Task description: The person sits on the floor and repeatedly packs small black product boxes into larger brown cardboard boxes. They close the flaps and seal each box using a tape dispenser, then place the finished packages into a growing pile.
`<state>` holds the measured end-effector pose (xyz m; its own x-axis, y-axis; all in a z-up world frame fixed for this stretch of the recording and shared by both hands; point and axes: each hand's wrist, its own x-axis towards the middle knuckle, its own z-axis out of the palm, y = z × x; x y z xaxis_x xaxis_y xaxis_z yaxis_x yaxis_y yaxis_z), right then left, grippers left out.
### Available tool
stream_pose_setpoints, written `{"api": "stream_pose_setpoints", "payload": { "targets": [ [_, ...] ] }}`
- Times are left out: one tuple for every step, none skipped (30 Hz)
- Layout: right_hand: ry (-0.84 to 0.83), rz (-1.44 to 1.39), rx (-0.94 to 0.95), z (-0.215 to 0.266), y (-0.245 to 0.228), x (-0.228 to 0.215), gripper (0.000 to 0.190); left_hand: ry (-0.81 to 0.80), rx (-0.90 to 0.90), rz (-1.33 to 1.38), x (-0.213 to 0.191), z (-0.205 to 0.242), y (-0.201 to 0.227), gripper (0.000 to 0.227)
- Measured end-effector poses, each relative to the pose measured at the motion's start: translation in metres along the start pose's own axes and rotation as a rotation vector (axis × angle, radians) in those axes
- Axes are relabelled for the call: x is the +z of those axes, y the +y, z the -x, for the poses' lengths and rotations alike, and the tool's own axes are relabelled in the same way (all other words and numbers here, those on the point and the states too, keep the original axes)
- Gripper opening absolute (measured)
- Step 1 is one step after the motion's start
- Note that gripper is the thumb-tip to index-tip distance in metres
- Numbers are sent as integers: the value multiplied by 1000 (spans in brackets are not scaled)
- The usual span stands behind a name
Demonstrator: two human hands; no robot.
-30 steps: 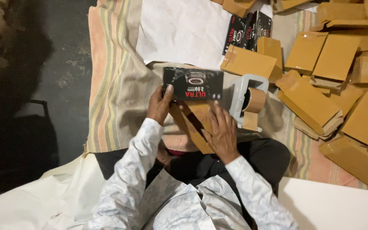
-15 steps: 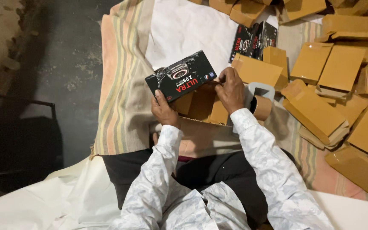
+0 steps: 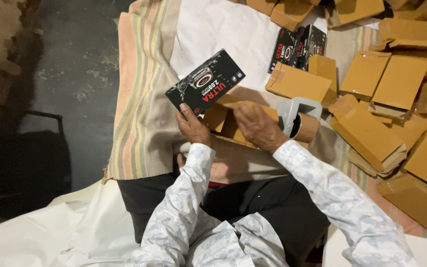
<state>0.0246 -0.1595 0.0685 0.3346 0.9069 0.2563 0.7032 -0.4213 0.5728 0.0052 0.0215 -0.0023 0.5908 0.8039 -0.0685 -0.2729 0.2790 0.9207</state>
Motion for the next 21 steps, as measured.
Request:
{"api": "stream_pose_setpoints", "payload": {
  "targets": [
    [14,49,61,1,5,-1,10,4,-20,-1,0,1,-1,43],
    [25,94,122,2,8,-1,9,8,-43,-6,-2,2,-1,43],
    [-60,36,158,4,10,1,8,13,-62,22,-4,4,-2,43],
    [-146,-18,199,4,11,4,11,10,-81,52,-3,5,-3,43],
    [-231,-73,240,5,12,8,15,7,-100,81,-2,5,-3,43],
    [-218,-118,278,4,15,13,13,-35,-56,115,2,5,-3,42],
    [-205,-162,316,4,16,17,12,-78,-12,150,4,5,-3,42],
    [-194,-214,346,6,16,20,12,-111,28,181,3,7,-4,41],
    [-140,-244,385,9,16,21,10,-106,-12,194,3,9,-6,41],
    [-80,-277,422,10,19,23,11,-99,-47,206,1,6,-6,41],
    [-20,-310,458,12,22,24,14,-91,-82,218,0,3,-6,41],
    [-7,-433,443,16,27,24,16,-94,-106,203,-3,1,-6,41],
    [7,-555,426,20,36,25,17,-98,-130,189,-6,-2,-5,41],
    [21,-673,411,22,45,27,19,-105,-155,176,-5,-6,-5,41],
    [1,-672,418,22,52,31,20,-121,-167,171,-4,-9,-4,42],
    [-23,-676,422,23,53,35,22,-132,-181,163,-6,-10,-4,43],
    [-47,-681,426,24,53,40,24,-142,-196,155,-9,-9,-3,44],
    [-136,-633,486,23,52,47,19,-218,-225,110,-10,-12,-2,45],
    [-223,-584,545,23,50,56,17,-293,-253,65,-11,-14,-1,46],
    [-311,-536,601,24,46,65,18,-364,-283,19,-14,-14,0,48],
    [-236,-653,620,28,45,74,22,-428,-298,20,-17,-14,1,46]
  ]
}}
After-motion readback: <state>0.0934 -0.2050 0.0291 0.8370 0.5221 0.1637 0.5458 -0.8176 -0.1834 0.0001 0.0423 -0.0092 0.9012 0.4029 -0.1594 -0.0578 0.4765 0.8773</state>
